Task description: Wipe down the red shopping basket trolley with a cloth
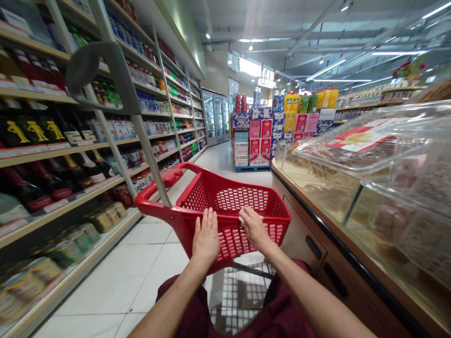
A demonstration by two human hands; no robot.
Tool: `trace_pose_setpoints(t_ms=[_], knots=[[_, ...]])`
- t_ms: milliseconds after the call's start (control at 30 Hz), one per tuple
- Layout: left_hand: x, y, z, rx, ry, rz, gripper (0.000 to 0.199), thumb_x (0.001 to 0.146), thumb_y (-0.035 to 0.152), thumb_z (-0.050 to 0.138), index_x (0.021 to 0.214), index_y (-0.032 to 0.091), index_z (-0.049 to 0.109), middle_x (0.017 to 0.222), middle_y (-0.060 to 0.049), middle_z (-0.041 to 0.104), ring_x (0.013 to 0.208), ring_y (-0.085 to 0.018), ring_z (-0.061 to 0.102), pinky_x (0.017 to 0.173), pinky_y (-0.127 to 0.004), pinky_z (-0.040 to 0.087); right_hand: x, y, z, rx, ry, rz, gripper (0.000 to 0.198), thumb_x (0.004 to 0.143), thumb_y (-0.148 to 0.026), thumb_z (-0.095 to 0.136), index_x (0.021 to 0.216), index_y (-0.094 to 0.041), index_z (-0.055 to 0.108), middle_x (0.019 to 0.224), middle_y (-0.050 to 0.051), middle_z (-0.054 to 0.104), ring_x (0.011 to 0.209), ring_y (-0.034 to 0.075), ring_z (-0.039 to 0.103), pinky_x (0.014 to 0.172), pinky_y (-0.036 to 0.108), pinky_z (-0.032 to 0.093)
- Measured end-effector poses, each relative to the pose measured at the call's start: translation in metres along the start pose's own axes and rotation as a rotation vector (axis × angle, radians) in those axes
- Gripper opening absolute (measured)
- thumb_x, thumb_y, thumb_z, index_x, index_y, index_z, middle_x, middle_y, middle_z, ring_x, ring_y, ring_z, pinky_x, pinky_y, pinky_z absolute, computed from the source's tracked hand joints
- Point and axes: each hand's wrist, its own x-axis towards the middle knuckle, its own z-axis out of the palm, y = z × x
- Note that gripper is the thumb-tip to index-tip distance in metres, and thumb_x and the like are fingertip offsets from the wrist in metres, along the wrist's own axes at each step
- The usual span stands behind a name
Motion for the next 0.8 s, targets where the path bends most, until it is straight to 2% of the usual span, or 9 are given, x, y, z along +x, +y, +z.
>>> trace_pose_setpoints(t_ms=[133,200,267,400,467,567,700,800], knots=[[0.0,0.004,-0.001,-0.005,-0.01,-0.004,0.065,0.072,0.018,0.042,0.132,0.002,0.023,0.142,-0.016,0.015,0.132,-0.027,0.01,0.106,-0.045,0.013,-0.019,0.044,-0.024,-0.107,0.091,0.182,0.041,0.075,-0.006,0.033,0.106,-0.016,0.057,0.118,0.014,0.051,0.115,0.026,0.041,0.093,0.048,0.033],[0.001,0.007,-0.001,0.0,-0.011,-0.01,0.065,0.072,0.018,0.042,0.132,0.002,0.023,0.142,-0.016,0.016,0.132,-0.028,0.01,0.106,-0.045,0.013,-0.024,0.054,-0.028,-0.168,0.139,0.275,0.043,0.072,-0.005,0.033,0.106,-0.016,0.057,0.119,0.014,0.05,0.115,0.027,0.04,0.091,0.049,0.033],[0.001,0.009,-0.002,0.01,-0.008,-0.013,0.065,0.072,0.018,0.042,0.132,0.003,0.023,0.142,-0.016,0.016,0.132,-0.027,0.01,0.106,-0.044,0.013,-0.021,0.045,-0.021,-0.178,0.14,0.278,0.043,0.072,-0.005,0.033,0.105,-0.017,0.058,0.119,0.013,0.05,0.115,0.025,0.04,0.092,0.047,0.033],[0.002,0.009,-0.002,0.033,0.003,-0.018,0.063,0.074,0.022,0.041,0.132,0.004,0.024,0.142,-0.015,0.016,0.132,-0.027,0.01,0.105,-0.044,0.014,-0.002,0.006,0.004,-0.121,0.08,0.158,0.038,0.078,-0.009,0.034,0.106,-0.019,0.058,0.119,0.01,0.052,0.114,0.023,0.041,0.093,0.042,0.034],[0.003,0.007,-0.001,0.041,0.003,-0.013,0.063,0.075,0.024,0.041,0.132,0.003,0.024,0.142,-0.016,0.016,0.132,-0.027,0.01,0.105,-0.045,0.013,0.0,0.002,0.005,-0.112,0.06,0.113,0.04,0.078,-0.008,0.033,0.108,-0.02,0.057,0.121,0.008,0.051,0.116,0.021,0.04,0.094,0.039,0.033],[0.004,0.004,0.001,0.04,-0.007,0.001,0.063,0.075,0.023,0.04,0.133,0.003,0.023,0.142,-0.015,0.015,0.132,-0.027,0.009,0.105,-0.047,0.011,-0.012,0.025,-0.008,-0.145,0.077,0.138,0.044,0.075,-0.005,0.032,0.11,-0.018,0.056,0.121,0.01,0.05,0.118,0.021,0.038,0.095,0.041,0.031],[0.004,0.003,0.004,0.027,-0.009,0.001,0.064,0.075,0.021,0.039,0.133,0.003,0.02,0.143,-0.015,0.013,0.132,-0.027,0.006,0.105,-0.049,0.009,-0.03,0.067,-0.026,-0.242,0.135,0.357,0.045,0.071,-0.003,0.032,0.107,-0.013,0.058,0.121,0.015,0.049,0.117,0.026,0.038,0.095,0.045,0.029],[0.005,0.003,0.003,0.026,-0.021,-0.014,0.066,0.074,0.021,0.039,0.133,0.002,0.019,0.143,-0.015,0.013,0.132,-0.027,0.005,0.104,-0.05,0.009,-0.027,0.078,-0.028,-0.251,0.109,0.412,0.045,0.069,-0.003,0.034,0.106,-0.015,0.058,0.121,0.012,0.048,0.118,0.025,0.036,0.096,0.044,0.028]])
